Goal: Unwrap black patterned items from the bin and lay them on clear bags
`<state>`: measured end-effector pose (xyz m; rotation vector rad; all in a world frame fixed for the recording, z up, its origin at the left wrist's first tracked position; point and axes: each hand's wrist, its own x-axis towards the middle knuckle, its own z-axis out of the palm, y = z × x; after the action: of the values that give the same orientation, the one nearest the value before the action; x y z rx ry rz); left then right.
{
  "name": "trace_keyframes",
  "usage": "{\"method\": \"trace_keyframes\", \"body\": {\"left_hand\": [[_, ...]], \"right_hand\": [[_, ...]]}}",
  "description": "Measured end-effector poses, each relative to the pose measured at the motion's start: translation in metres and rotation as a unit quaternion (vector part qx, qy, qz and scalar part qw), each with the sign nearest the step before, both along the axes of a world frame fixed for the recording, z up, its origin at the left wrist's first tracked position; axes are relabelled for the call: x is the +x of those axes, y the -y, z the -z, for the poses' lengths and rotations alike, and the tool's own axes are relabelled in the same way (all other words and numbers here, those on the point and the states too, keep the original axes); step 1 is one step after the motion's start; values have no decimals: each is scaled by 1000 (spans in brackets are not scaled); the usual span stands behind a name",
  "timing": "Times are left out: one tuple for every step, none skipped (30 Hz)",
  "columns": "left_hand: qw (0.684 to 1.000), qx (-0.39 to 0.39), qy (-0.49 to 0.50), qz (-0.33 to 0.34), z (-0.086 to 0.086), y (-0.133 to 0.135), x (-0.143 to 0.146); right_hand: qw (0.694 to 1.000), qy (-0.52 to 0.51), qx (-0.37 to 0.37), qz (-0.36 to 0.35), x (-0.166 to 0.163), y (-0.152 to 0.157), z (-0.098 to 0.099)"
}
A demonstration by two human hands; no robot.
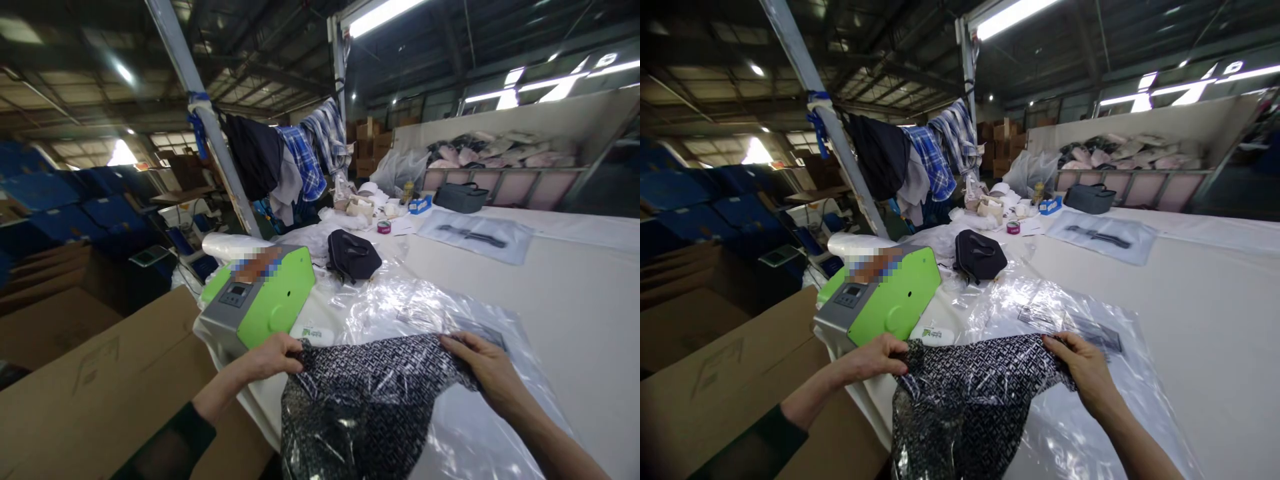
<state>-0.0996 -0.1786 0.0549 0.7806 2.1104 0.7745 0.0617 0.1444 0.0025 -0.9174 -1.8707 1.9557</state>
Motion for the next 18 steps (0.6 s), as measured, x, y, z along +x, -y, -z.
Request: {"method": "trace_keyframes", "body": {"left_hand": [[1000,10,-1,-6,3,1,-1],[1000,16,-5,-14,5,1,-3],[999,19,-11,-23,5,1,-4],[999,18,-20,-33,4,1,-5],[998,16,-30,-44,3,1,-7],[998,13,-40,-55,1,1,-8],[997,12,-50,-65,-2,2,-11],[995,12,-60,-77,-4,3,-13],[994,13,-71,-88,-6,5,-16],[991,16,-83,-99,-7,6,-19],[989,20,-94,-111,-8,8,-21],[987,25,-106,-122,-8,9,-24],[984,29,-115,-132,-8,9,-26],[982,34,-123,-141,-8,8,-27],[980,37,-129,-149,-9,7,-28],[978,41,-133,-156,-9,4,-28],[977,44,-136,-161,-10,1,-28],[976,47,-136,-164,-12,-3,-27]], "right_hand": [[1000,5,12,10,0,-6,2],[999,9,26,17,-1,-10,5],[999,14,39,25,-1,-14,8],[998,17,47,31,-2,-18,10],[998,20,50,36,-2,-21,12],[998,21,50,42,-2,-23,14],[997,21,48,48,-2,-26,16],[997,20,46,51,-1,-28,18],[997,21,46,49,-1,-29,20],[998,26,49,44,0,-31,21],[998,31,53,34,1,-32,23],[997,36,59,24,2,-34,24],[997,41,69,16,3,-35,26],[996,46,81,11,3,-36,29],[994,48,95,9,3,-38,33],[993,50,111,7,3,-40,37],[990,58,132,-1,3,-43,42],[984,74,164,-9,2,-45,48]]}}
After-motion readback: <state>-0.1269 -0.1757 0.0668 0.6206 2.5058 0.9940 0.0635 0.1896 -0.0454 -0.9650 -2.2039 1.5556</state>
